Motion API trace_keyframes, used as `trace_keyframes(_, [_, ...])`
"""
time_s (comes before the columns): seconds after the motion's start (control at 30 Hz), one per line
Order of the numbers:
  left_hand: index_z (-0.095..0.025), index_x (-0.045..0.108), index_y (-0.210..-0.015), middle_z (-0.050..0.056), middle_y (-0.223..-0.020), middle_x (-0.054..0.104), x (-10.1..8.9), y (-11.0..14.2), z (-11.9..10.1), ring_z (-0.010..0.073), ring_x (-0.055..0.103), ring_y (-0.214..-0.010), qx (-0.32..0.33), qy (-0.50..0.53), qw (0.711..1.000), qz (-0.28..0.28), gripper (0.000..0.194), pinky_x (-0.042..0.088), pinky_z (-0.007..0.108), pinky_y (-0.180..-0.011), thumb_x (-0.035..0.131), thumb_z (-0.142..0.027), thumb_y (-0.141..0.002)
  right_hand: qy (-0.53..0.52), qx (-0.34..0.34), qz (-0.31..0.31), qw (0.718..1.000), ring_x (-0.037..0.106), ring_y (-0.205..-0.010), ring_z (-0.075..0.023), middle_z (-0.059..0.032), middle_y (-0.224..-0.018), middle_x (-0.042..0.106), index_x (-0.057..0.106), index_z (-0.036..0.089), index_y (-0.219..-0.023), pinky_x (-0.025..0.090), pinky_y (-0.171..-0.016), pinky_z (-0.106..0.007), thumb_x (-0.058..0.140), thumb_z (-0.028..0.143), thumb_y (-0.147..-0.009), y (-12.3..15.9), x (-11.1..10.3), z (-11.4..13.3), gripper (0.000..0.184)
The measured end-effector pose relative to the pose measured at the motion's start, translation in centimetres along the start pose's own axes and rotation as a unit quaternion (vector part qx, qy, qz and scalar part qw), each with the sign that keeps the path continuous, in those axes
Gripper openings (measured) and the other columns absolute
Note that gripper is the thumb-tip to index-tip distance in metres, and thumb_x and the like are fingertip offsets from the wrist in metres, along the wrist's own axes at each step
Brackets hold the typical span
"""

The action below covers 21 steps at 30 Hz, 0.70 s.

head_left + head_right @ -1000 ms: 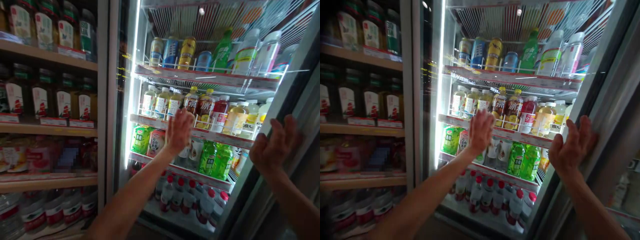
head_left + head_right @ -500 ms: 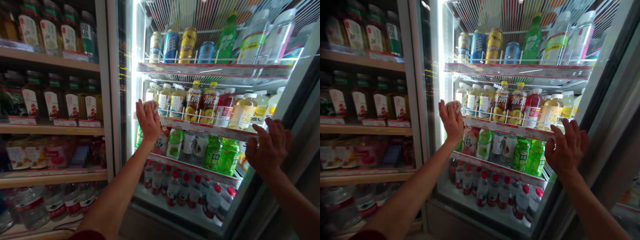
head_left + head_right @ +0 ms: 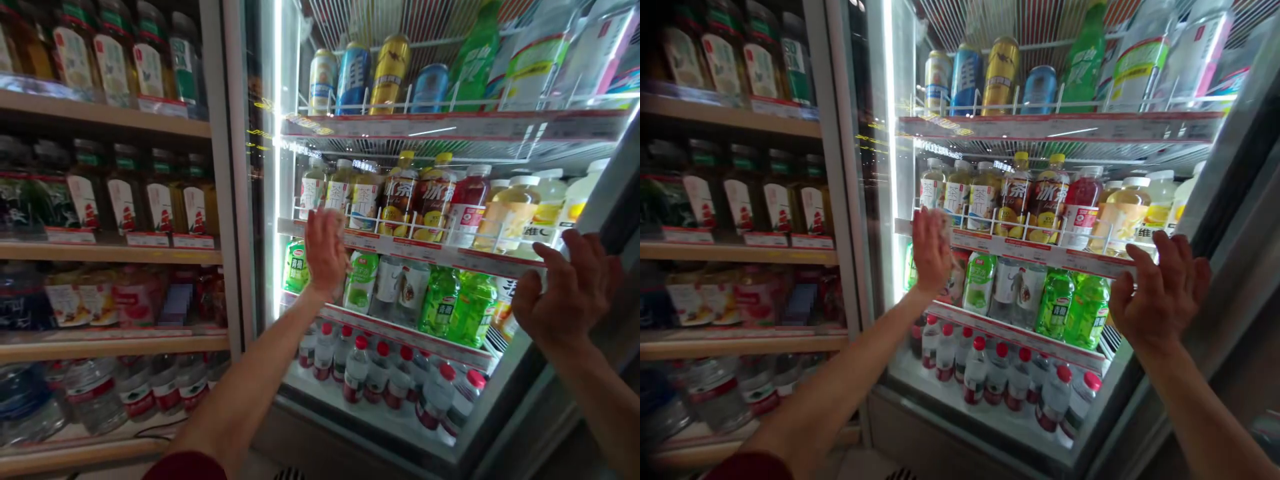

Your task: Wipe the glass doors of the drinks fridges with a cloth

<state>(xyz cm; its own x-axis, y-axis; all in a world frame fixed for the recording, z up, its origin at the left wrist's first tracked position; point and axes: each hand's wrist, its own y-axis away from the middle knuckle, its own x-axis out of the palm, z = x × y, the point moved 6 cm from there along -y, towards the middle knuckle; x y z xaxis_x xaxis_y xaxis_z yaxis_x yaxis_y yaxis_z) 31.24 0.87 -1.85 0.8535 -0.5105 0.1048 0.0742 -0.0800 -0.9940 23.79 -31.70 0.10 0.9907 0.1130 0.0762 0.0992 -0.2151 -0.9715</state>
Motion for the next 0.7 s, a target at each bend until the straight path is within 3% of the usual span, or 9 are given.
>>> trace_keyframes(0.07, [-0.025, 0.021, -0.143, 0.002, -0.148, 0.029, 1.7, 1.8, -4.4, 0.0198, 0.016, -0.14, 0.153, 0.038, 0.982, 0.105, 0.054, 0.03, 0.042, -0.112, 0.032, -0.022, -0.09, 0.003, 0.01, 0.011, 1.0, 0.039, -0.129, -0.0297, -0.0076, -0.137, 0.046, 0.048, 0.026, -0.128, 0.029, -0.104, -0.052, 0.052, 0.021, -0.073, 0.1, 0.1, -0.1, 0.056])
trace_keyframes(0.13, [-0.027, 0.025, -0.141, -0.001, -0.145, 0.034, 2.2, 3.1, -6.4, 0.0185, 0.021, -0.139, 0.243, 0.044, 0.957, 0.152, 0.053, 0.032, 0.039, -0.111, 0.034, -0.023, -0.089, 0.002, 0.008, 0.019, 1.0, 0.039, -0.13, -0.0301, -0.0079, -0.139, 0.045, 0.047, 0.026, -0.13, 0.029, -0.104, -0.053, 0.052, 0.021, -0.073, 0.2, 0.2, 0.0, 0.057])
trace_keyframes(0.2, [-0.028, 0.029, -0.14, -0.001, -0.145, 0.035, 1.3, 2.3, -4.2, 0.0193, 0.022, -0.138, 0.207, 0.021, 0.972, 0.108, 0.051, 0.031, 0.039, -0.111, 0.035, -0.024, -0.089, -0.002, 0.001, 0.015, 1.0, 0.039, -0.13, -0.0299, -0.0087, -0.139, 0.045, 0.046, 0.026, -0.13, 0.029, -0.105, -0.053, 0.053, 0.022, -0.074, 0.4, 0.0, 0.2, 0.056])
trace_keyframes(0.33, [-0.017, 0.016, -0.144, 0.009, -0.152, 0.017, -1.7, 0.0, 3.3, 0.0246, 0.011, -0.141, -0.013, -0.023, 0.998, -0.058, 0.056, 0.02, 0.049, -0.114, 0.033, -0.019, -0.091, 0.011, 0.002, 0.008, 1.0, 0.038, -0.13, -0.0301, -0.0102, -0.139, 0.044, 0.046, 0.025, -0.131, 0.03, -0.104, -0.053, 0.053, 0.023, -0.076, 0.5, -0.1, 0.7, 0.055])
trace_keyframes(0.43, [-0.021, 0.016, -0.144, 0.007, -0.15, 0.024, -0.9, 1.0, 0.4, 0.0213, 0.015, -0.14, 0.004, -0.011, 1.0, -0.027, 0.057, 0.027, 0.043, -0.112, 0.034, -0.018, -0.09, 0.02, 0.015, 0.014, 1.0, 0.037, -0.13, -0.0297, -0.0101, -0.139, 0.045, 0.046, 0.025, -0.131, 0.029, -0.105, -0.053, 0.054, 0.023, -0.076, 0.5, 0.0, 0.8, 0.055])
trace_keyframes(0.5, [-0.023, 0.02, -0.143, 0.006, -0.144, 0.037, 0.8, 2.6, -4.2, 0.0198, 0.018, -0.139, 0.142, 0.04, 0.986, 0.074, 0.058, 0.03, 0.04, -0.111, 0.038, -0.02, -0.088, 0.019, 0.026, 0.022, 0.999, 0.036, -0.131, -0.0289, -0.01, -0.139, 0.044, 0.045, 0.026, -0.131, 0.027, -0.106, -0.053, 0.054, 0.024, -0.077, 0.6, 0.0, 0.7, 0.055])
trace_keyframes(0.57, [-0.024, 0.025, -0.142, 0.004, -0.139, 0.044, 1.3, 3.6, -6.0, 0.0187, 0.021, -0.139, 0.216, 0.057, 0.967, 0.119, 0.057, 0.029, 0.039, -0.111, 0.041, -0.022, -0.087, 0.013, 0.031, 0.031, 0.999, 0.036, -0.132, -0.0287, -0.0097, -0.14, 0.042, 0.045, 0.026, -0.131, 0.026, -0.107, -0.053, 0.053, 0.024, -0.078, 0.7, 0.1, 0.6, 0.054])
trace_keyframes(0.63, [-0.025, 0.028, -0.141, 0.003, -0.14, 0.043, 0.5, 2.9, -3.5, 0.0181, 0.023, -0.138, 0.168, 0.029, 0.982, 0.083, 0.054, 0.029, 0.037, -0.112, 0.04, -0.022, -0.088, 0.01, 0.028, 0.03, 0.999, 0.036, -0.132, -0.029, -0.0098, -0.14, 0.042, 0.045, 0.026, -0.131, 0.026, -0.106, -0.052, 0.054, 0.025, -0.077, 0.8, 0.1, 0.6, 0.054])
trace_keyframes(0.7, [-0.026, 0.026, -0.141, 0.002, -0.145, 0.035, -1.1, 1.7, 1.2, 0.0171, 0.023, -0.138, 0.043, -0.017, 0.999, -0.005, 0.052, 0.029, 0.036, -0.112, 0.035, -0.023, -0.09, 0.014, 0.029, 0.029, 0.999, 0.035, -0.132, -0.0292, -0.0096, -0.141, 0.042, 0.044, 0.025, -0.131, 0.026, -0.106, -0.053, 0.053, 0.024, -0.077, 0.8, 0.1, 0.6, 0.055])
